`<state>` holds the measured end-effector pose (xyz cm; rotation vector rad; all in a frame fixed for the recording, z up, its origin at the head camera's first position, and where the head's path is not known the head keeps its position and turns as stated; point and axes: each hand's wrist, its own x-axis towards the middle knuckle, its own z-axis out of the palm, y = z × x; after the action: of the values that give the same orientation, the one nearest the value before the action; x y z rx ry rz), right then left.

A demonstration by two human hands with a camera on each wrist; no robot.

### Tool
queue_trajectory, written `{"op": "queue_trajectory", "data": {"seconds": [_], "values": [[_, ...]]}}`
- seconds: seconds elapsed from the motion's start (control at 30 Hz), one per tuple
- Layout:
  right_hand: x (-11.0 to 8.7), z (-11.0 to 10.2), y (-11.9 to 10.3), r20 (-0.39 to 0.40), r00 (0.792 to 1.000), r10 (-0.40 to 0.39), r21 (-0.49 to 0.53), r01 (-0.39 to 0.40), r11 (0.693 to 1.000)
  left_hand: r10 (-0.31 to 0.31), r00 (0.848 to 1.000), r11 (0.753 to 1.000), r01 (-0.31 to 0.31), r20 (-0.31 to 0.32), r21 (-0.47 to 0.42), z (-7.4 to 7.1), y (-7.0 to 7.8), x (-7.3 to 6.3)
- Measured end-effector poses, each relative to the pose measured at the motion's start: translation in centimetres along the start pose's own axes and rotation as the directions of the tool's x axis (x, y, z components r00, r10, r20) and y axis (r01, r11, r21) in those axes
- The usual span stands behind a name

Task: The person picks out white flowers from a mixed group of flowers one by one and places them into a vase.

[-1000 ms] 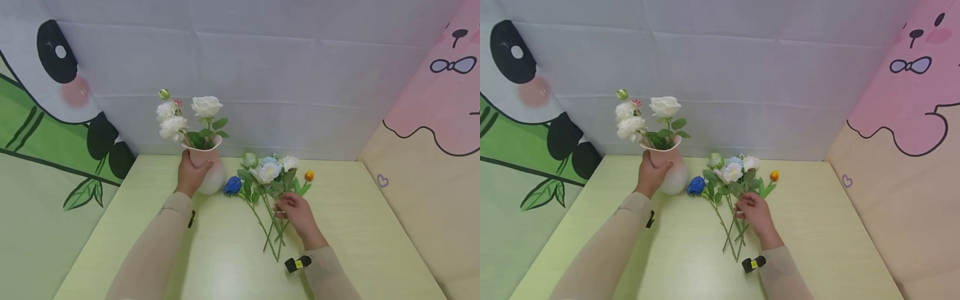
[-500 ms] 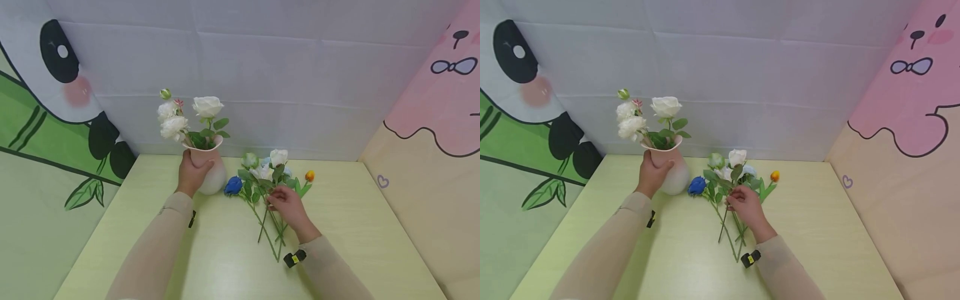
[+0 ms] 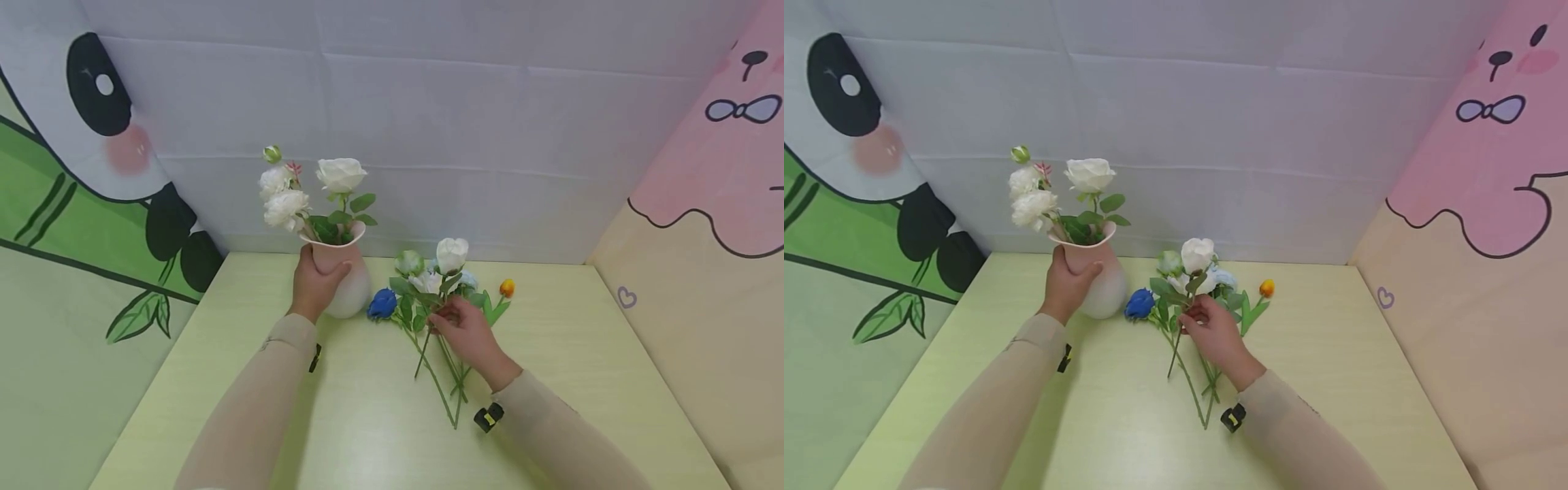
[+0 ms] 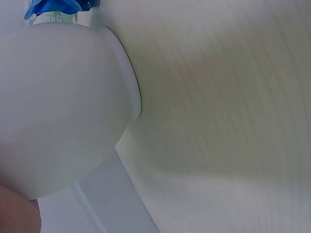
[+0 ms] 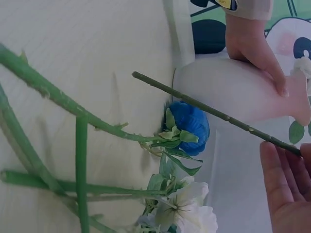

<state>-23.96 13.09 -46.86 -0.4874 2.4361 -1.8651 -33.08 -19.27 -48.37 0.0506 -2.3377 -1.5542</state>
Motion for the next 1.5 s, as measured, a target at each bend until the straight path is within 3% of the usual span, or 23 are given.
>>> {"op": "queue_trajectory", "data": {"seconds": [0.2, 0.53, 0.77, 1.0, 1.2, 1.5], "values": [[0.5, -0.2, -0.5, -0.029, 0.994, -0.107, -0.104, 0.104, 0.989, -0.005, 1.0, 1.0, 0.005, 0.001, -0.002, 0.1, 0.1, 0.0], [1.6, -0.1, -1.8, -0.059, 0.995, -0.079, -0.106, 0.072, 0.992, 0.003, 1.0, 1.0, -0.003, -0.003, -0.003, 0.1, -0.3, 0.1], [1.8, 0.1, -3.0, -0.109, 0.989, -0.102, -0.015, 0.101, 0.995, 0.002, 1.0, 1.0, -0.002, 0.002, -0.001, 0.2, -0.4, 0.1], [1.1, 0.7, -7.3, -0.16, 0.979, -0.123, -0.004, 0.124, 0.992, -0.007, 1.0, 1.0, 0.007, -0.001, 0.0, 0.2, -0.3, 0.2], [2.8, 1.1, -6.4, -0.195, 0.976, -0.095, 0.071, 0.11, 0.991, -0.007, 1.0, 1.0, 0.007, -0.001, 0.011, 0.1, -0.4, 0.2], [4.7, 1.7, -6.7, -0.233, 0.943, -0.239, 0.136, 0.275, 0.952, -0.009, 1.0, 1.0, 0.009, 0.002, 0.011, 0.1, -0.3, 0.2]]}}
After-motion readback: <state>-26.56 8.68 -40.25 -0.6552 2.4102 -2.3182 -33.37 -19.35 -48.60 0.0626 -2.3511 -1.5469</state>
